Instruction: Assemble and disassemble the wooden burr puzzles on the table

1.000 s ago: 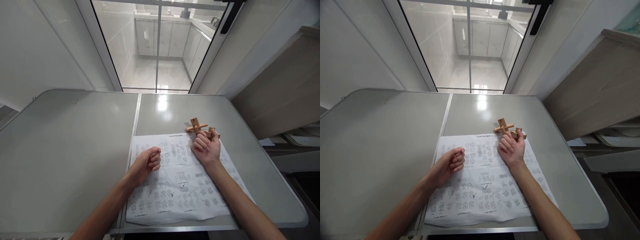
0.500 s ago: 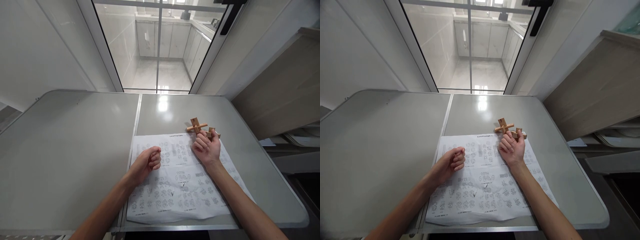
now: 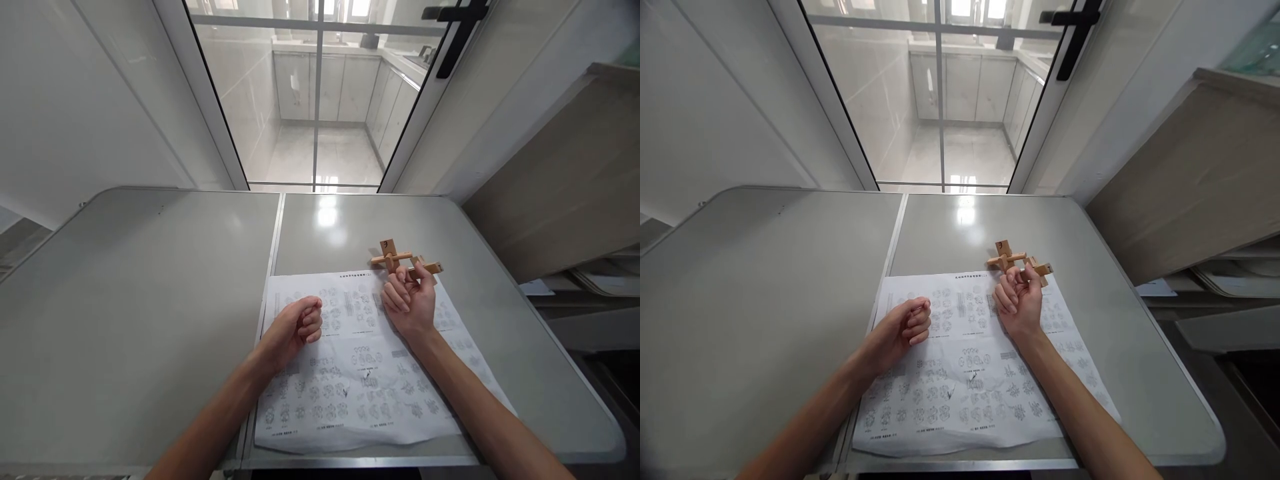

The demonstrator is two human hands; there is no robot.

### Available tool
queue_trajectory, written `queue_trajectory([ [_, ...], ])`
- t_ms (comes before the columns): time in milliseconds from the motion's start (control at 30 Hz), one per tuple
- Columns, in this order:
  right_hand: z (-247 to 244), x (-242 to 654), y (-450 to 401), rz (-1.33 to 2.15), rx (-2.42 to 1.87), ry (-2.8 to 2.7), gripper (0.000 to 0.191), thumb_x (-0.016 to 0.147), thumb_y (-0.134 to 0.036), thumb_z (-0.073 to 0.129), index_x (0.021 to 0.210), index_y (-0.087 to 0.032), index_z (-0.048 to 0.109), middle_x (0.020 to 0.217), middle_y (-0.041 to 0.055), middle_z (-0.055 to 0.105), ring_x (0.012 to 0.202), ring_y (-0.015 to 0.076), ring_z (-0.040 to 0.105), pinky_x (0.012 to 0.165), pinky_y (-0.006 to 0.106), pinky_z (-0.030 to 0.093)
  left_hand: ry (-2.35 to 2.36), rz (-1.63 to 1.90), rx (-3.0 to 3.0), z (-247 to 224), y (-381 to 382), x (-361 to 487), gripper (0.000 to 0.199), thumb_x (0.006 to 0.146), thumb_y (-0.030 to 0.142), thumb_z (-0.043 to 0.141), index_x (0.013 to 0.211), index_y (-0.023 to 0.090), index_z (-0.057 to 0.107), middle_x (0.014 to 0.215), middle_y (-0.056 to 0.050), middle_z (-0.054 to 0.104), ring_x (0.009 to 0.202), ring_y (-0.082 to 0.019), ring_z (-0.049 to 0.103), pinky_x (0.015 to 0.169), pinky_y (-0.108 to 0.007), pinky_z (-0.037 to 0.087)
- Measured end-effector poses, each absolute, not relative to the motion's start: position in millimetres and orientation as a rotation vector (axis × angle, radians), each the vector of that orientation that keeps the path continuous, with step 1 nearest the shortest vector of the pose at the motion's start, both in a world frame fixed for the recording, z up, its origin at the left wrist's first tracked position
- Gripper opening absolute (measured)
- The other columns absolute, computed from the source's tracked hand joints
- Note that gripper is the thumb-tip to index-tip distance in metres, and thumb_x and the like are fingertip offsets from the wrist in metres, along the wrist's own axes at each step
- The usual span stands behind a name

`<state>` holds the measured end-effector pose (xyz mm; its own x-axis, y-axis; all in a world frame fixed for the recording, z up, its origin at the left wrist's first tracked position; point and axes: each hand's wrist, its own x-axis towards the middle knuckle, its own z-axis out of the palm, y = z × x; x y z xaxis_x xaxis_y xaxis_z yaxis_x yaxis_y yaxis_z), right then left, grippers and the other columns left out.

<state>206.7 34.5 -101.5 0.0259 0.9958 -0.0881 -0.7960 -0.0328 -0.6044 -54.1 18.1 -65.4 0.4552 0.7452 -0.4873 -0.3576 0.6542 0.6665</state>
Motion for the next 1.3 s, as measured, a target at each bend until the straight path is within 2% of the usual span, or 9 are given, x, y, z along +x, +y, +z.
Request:
queue_trajectory([
  [300, -106, 181, 19, 1.321, -0.983, -1.174, 0.050, 0.111, -0.054, 0.045, 0.071, -0.024, 0.052, 0.047, -0.0089, 0.033, 0.038, 0.0098, 0.022, 0.038, 0.024, 0.019, 0.862, 0.717, 0.534, -62, 17, -53, 0.032, 0.090, 0.036, 0.076, 0.077, 0.019, 0.052, 0.065, 0.010, 0.024, 0.053, -0.006, 0.016, 0.046, -0.017, 0.030],
  [467, -103, 176, 11, 1.227, -1.027, -1.512, 0.050, 0.107, -0.049, 0.056, 0.065, -0.022, 0.054, 0.057, -0.0021, 0.045, 0.052, 0.0137, 0.039, 0.048, 0.029, 0.029, 0.862, 0.704, 0.585, -64, 16, -54, 0.033, 0.091, 0.042, 0.076, 0.080, 0.019, 0.054, 0.066, 0.010, 0.027, 0.053, -0.007, 0.019, 0.048, -0.018, 0.030],
  [567, -102, 173, 11, 1.151, -0.991, -1.702, 0.043, 0.104, -0.038, 0.060, 0.064, -0.023, 0.051, 0.060, -0.0016, 0.046, 0.057, 0.0147, 0.040, 0.055, 0.031, 0.031, 0.893, 0.688, 0.724, -62, 13, -52, 0.032, 0.092, 0.046, 0.075, 0.086, 0.019, 0.059, 0.067, 0.008, 0.037, 0.055, -0.008, 0.031, 0.053, -0.020, 0.036],
  [633, -103, 171, 10, 1.107, -0.960, -1.817, 0.038, 0.099, -0.030, 0.062, 0.065, -0.023, 0.048, 0.059, -0.0030, 0.044, 0.055, 0.0139, 0.037, 0.056, 0.031, 0.028, 0.937, 0.706, 0.905, -61, 10, -51, 0.028, 0.093, 0.045, 0.076, 0.095, 0.019, 0.065, 0.077, 0.003, 0.054, 0.067, -0.011, 0.050, 0.066, -0.023, 0.047],
  [700, -105, 170, 10, 1.064, -0.932, -1.906, 0.033, 0.093, -0.024, 0.063, 0.065, -0.022, 0.045, 0.059, -0.0041, 0.041, 0.055, 0.0130, 0.034, 0.057, 0.031, 0.025, 0.958, 0.752, 1.097, -60, 7, -50, 0.029, 0.092, 0.041, 0.079, 0.110, 0.021, 0.069, 0.106, -0.006, 0.069, 0.096, -0.018, 0.065, 0.087, -0.030, 0.053],
  [800, -105, 170, 8, 1.010, -0.909, -1.989, 0.028, 0.091, -0.020, 0.060, 0.068, -0.022, 0.045, 0.062, -0.0042, 0.043, 0.056, 0.0130, 0.035, 0.058, 0.031, 0.025, 0.861, 0.788, 1.310, -61, 4, -51, 0.051, 0.089, 0.037, 0.084, 0.136, 0.027, 0.066, 0.150, -0.011, 0.060, 0.136, -0.029, 0.058, 0.115, -0.041, 0.046],
  [900, -102, 171, 8, 0.940, -0.883, -2.090, 0.022, 0.096, -0.018, 0.054, 0.074, -0.023, 0.050, 0.068, -0.0022, 0.051, 0.059, 0.0142, 0.042, 0.059, 0.030, 0.028, 0.736, 0.722, 1.390, -63, 2, -52, 0.077, 0.084, 0.035, 0.090, 0.153, 0.033, 0.056, 0.164, -0.011, 0.051, 0.149, -0.033, 0.049, 0.125, -0.048, 0.039],
  [1067, -104, 170, 7, 0.844, -0.801, -2.226, 0.018, 0.099, -0.022, 0.054, 0.081, -0.023, 0.055, 0.072, -0.0006, 0.059, 0.061, 0.0146, 0.050, 0.060, 0.030, 0.032, 0.740, 0.618, 1.378, -64, -1, -50, 0.097, 0.073, 0.033, 0.099, 0.158, 0.035, 0.053, 0.162, -0.011, 0.055, 0.151, -0.036, 0.050, 0.127, -0.051, 0.039],
  [1300, -106, 167, 3, 0.969, -0.801, -2.150, 0.030, 0.091, -0.018, 0.057, 0.070, -0.022, 0.037, 0.062, -0.0053, 0.042, 0.055, 0.0115, 0.035, 0.056, 0.028, 0.028, 0.760, 0.690, 1.240, -62, 2, -47, 0.067, 0.075, 0.030, 0.097, 0.136, 0.026, 0.069, 0.143, -0.013, 0.068, 0.132, -0.033, 0.065, 0.113, -0.044, 0.052],
])
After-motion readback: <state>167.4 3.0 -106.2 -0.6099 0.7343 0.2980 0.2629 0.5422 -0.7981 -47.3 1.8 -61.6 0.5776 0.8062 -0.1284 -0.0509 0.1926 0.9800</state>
